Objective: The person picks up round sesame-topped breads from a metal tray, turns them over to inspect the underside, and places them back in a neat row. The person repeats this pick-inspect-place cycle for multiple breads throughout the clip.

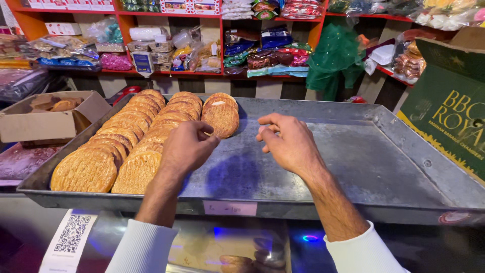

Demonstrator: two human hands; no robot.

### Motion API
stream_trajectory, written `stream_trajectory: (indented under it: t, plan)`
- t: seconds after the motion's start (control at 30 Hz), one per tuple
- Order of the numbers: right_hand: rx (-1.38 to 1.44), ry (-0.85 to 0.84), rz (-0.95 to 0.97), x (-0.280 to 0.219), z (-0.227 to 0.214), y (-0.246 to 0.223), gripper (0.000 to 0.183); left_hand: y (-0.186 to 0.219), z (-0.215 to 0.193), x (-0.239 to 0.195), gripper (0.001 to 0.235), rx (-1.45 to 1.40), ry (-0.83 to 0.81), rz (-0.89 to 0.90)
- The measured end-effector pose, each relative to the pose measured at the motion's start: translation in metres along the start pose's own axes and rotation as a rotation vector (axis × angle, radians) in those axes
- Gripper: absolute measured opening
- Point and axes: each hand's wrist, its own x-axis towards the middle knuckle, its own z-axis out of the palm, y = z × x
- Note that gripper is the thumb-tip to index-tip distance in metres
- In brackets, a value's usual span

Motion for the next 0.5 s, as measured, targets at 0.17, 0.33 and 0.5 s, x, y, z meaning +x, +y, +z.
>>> stream_trajectory:
  t: [0.17, 0.33, 0.5]
  plan:
    - [0.062, 0.024, -0.039, -0.009, -0.006, -0.008, 0.032, -0.011, -0.003, -0.010, 0.038, -0.132, 0.122, 0.029]
    - [0.151, 0.031, -0.107, -0.012, 0.005, -0.018, 0.027, -0.016, -0.010, -0.035, 0.035, -0.371, 0.230, 0.088]
    - [0.276, 0.077, -0.177, -0.014, 0.026, -0.033, 0.025, -0.021, -0.022, -0.060, 0.032, -0.498, 0.322, 0.147]
